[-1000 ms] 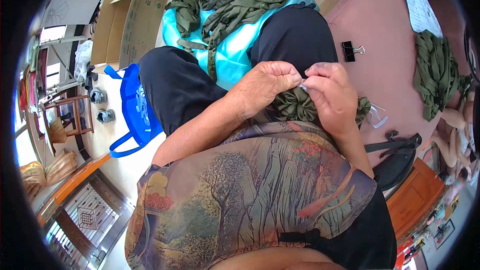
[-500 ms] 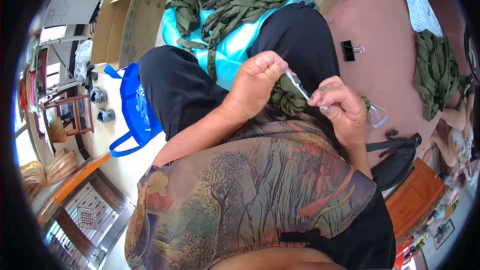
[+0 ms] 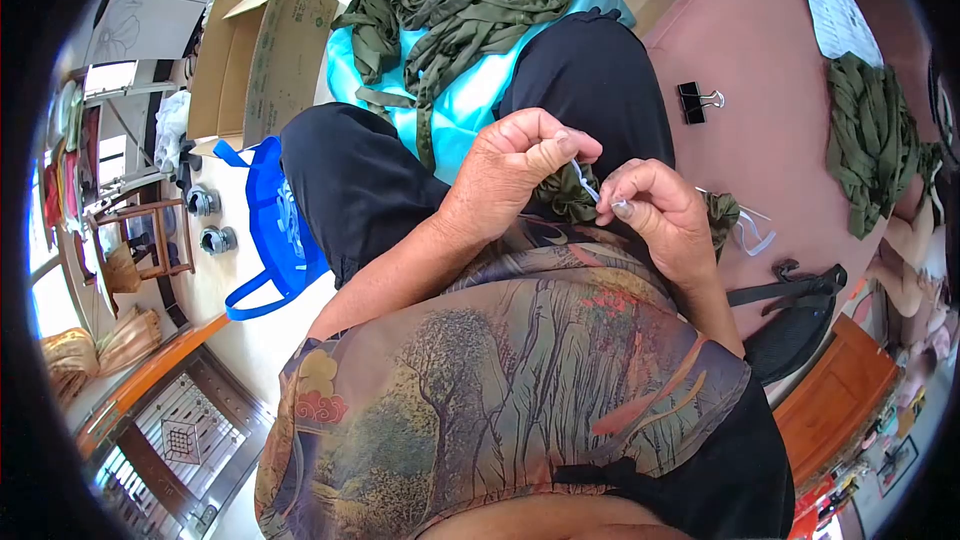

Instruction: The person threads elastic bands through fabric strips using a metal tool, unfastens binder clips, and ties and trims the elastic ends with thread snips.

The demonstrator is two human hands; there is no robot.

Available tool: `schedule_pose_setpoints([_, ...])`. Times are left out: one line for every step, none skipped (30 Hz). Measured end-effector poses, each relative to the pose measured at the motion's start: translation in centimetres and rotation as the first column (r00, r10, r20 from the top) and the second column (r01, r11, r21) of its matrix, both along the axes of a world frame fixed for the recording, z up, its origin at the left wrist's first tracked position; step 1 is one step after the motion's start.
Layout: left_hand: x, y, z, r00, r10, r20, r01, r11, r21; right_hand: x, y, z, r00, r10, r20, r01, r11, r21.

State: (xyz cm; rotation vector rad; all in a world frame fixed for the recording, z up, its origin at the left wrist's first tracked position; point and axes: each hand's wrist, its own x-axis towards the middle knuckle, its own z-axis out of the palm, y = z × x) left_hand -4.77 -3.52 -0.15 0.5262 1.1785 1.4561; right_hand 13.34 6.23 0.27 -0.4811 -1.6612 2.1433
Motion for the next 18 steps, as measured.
schedule_pose_setpoints([-0.2,0.0,-0.1,0.999,0.009,0.036,-0.010,1.000,0.002,0.1,0.2,0.1,0.999,0.025,0.020,-0.025,1.000,0.012])
schedule_pose_setpoints([-0.4,0.0,-0.2,0.997,0.019,0.070,-0.019,1.000,0.005,0.3,0.3,0.2,0.998,0.049,0.040,-0.050,0.998,0.025])
schedule_pose_setpoints([-0.7,0.0,-0.2,0.994,0.027,0.104,-0.028,1.000,0.008,0.6,0.4,0.1,0.996,0.070,0.050,-0.071,0.997,0.024])
schedule_pose_setpoints([-0.9,0.0,-0.1,0.988,0.062,0.145,-0.059,0.998,-0.024,0.9,0.5,0.1,0.994,0.090,0.061,-0.092,0.996,0.024])
schedule_pose_setpoints([-1.1,0.0,0.2,0.978,0.097,0.183,-0.088,0.995,-0.057,1.1,0.6,0.1,0.991,0.110,0.072,-0.112,0.993,0.025])
schedule_pose_setpoints([-1.2,0.2,0.3,0.967,0.132,0.219,-0.115,0.989,-0.088,1.0,0.6,0.1,0.993,0.090,0.078,-0.091,0.996,0.008])
schedule_pose_setpoints([-1.1,0.3,0.1,0.979,0.057,0.196,-0.046,0.997,-0.061,0.8,0.5,0.0,0.994,0.070,0.085,-0.069,0.998,-0.010])
schedule_pose_setpoints([-0.7,0.2,-0.4,0.985,-0.017,0.174,0.024,0.999,-0.039,0.6,0.3,0.0,0.994,0.050,0.095,-0.047,0.998,-0.030])
schedule_pose_setpoints([-0.4,0.2,-0.7,0.984,-0.091,0.150,0.095,0.995,-0.021,0.3,0.0,0.1,0.997,0.006,0.077,-0.003,0.999,-0.041])
schedule_pose_setpoints([-0.8,0.0,-0.5,0.982,-0.135,0.132,0.141,0.989,-0.039,-0.1,-0.3,0.2,0.998,-0.039,0.057,0.042,0.998,-0.051])
schedule_pose_setpoints([-0.7,-0.1,-0.1,0.973,-0.131,0.188,0.137,0.990,-0.019,-0.4,-0.3,0.3,0.996,-0.082,0.033,0.083,0.995,-0.058])
schedule_pose_setpoints([-0.6,-0.3,0.5,0.964,-0.126,0.235,0.128,0.992,0.004,-0.5,-0.2,0.3,0.995,-0.086,0.043,0.088,0.995,-0.056])
schedule_pose_setpoints([-0.8,-0.7,1.2,0.955,-0.117,0.272,0.114,0.993,0.028,-0.4,-0.2,0.3,0.996,-0.084,0.041,0.086,0.995,-0.055])
schedule_pose_setpoints([-1.0,-1.2,1.0,0.941,-0.145,0.305,0.124,0.988,0.088,-0.3,0.0,0.1,0.993,-0.080,0.082,0.079,0.997,0.017])
schedule_pose_setpoints([-1.4,-1.1,1.4,0.973,-0.199,0.120,0.206,0.977,-0.049,-0.6,-0.2,0.5,0.991,-0.113,0.072,0.114,0.993,-0.010])
schedule_pose_setpoints([-1.4,-1.3,1.6,0.973,-0.232,0.002,0.231,0.966,-0.112,-1.0,-0.3,0.6,0.992,-0.118,0.054,0.119,0.993,-0.026])
schedule_pose_setpoints([-1.2,-1.1,1.5,0.975,-0.213,-0.058,0.200,0.964,-0.174,-1.3,-0.3,0.7,0.992,-0.119,0.039,0.121,0.992,-0.042])
schedule_pose_setpoints([-1.0,-1.2,0.2,0.980,-0.197,-0.032,0.192,0.975,-0.110,-1.6,-0.2,1.0,0.994,-0.099,0.056,0.099,0.995,-0.001])
